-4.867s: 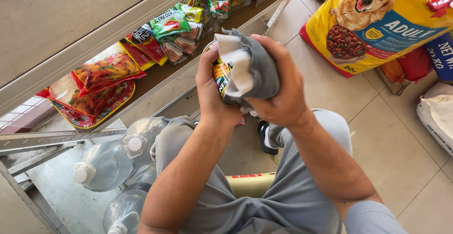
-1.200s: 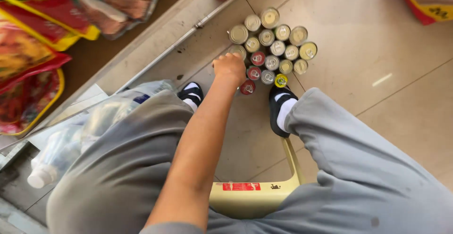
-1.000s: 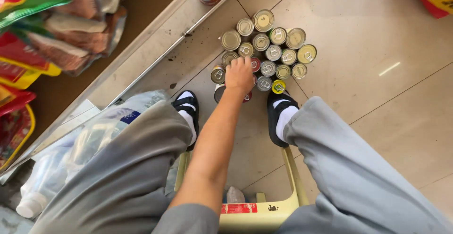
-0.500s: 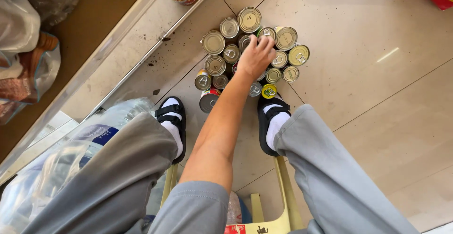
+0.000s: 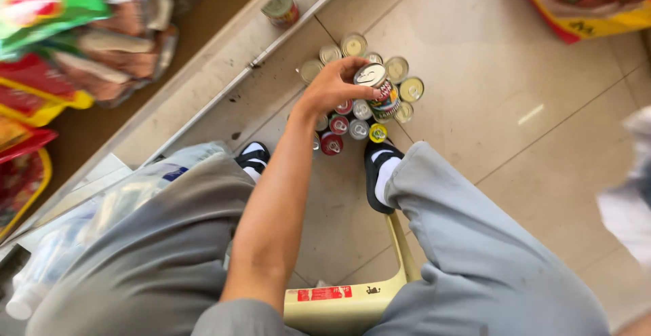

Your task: Cleaning canned goods with a cloth and placing them on a shelf.

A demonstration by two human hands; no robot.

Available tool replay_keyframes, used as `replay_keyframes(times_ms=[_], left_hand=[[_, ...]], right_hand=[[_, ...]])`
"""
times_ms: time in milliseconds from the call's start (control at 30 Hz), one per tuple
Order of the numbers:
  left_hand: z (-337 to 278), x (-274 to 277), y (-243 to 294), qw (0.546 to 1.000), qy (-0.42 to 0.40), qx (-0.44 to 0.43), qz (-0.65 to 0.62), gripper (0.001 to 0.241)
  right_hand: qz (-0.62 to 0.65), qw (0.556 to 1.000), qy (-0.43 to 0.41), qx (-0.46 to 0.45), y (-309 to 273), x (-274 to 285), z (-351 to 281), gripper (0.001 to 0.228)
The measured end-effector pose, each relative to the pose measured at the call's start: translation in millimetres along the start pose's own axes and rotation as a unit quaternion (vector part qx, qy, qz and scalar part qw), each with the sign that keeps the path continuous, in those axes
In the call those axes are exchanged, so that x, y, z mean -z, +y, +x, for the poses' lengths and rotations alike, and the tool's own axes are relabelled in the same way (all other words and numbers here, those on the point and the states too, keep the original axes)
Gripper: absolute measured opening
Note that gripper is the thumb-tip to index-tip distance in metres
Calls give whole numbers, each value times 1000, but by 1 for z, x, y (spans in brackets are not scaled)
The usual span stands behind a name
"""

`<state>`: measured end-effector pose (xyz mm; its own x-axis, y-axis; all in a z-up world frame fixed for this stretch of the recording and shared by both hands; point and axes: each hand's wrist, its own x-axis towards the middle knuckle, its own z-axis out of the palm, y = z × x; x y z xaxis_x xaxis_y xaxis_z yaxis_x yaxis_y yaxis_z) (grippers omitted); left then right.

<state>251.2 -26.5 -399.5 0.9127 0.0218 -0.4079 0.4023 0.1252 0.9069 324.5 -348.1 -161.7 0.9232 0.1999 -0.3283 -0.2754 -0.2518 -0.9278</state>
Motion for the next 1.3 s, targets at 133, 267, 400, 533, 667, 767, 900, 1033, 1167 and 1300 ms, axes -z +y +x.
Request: replay_keyframes(times_ms=[133,267,400,533,667,767,900,1033,1167,1300], left_hand=[[-43,-33,57,940,-12,-71,-334,48],[-136,-74,165,886,-25,-32,-462,64],[-234,-97,237,909,36,12,-414,73],[-306,-114,275,926,46,30,-373,76],[-339,-150,281,904,-110,-61,-408,67],[-364,-165,313,909,34,57,-411,79],[-378,-171,302,928,51,-22,-369,62],[-400,-194,312,944,-15,4,-328,78],[-405,-203,317,936,-31,-12,-349,89],[-398,-206,321,941,3,-27,-338,72]], right_hand=[[7,999,-18,33,-40,-22,-63,65],[-94,950,-31,295,-79,-91,-106,55],[-153,891,-161,395,-116,-129,-169,84],[-161,885,-35,436,-133,-123,-232,85],[-102,867,128,472,-137,-103,-268,50],[-120,858,129,483,-136,-92,-289,71],[-103,862,29,496,-134,-79,-321,110],[-60,862,142,484,-124,-62,-317,68],[-63,848,182,494,-131,-62,-341,67],[-79,840,81,531,-140,-61,-349,104]])
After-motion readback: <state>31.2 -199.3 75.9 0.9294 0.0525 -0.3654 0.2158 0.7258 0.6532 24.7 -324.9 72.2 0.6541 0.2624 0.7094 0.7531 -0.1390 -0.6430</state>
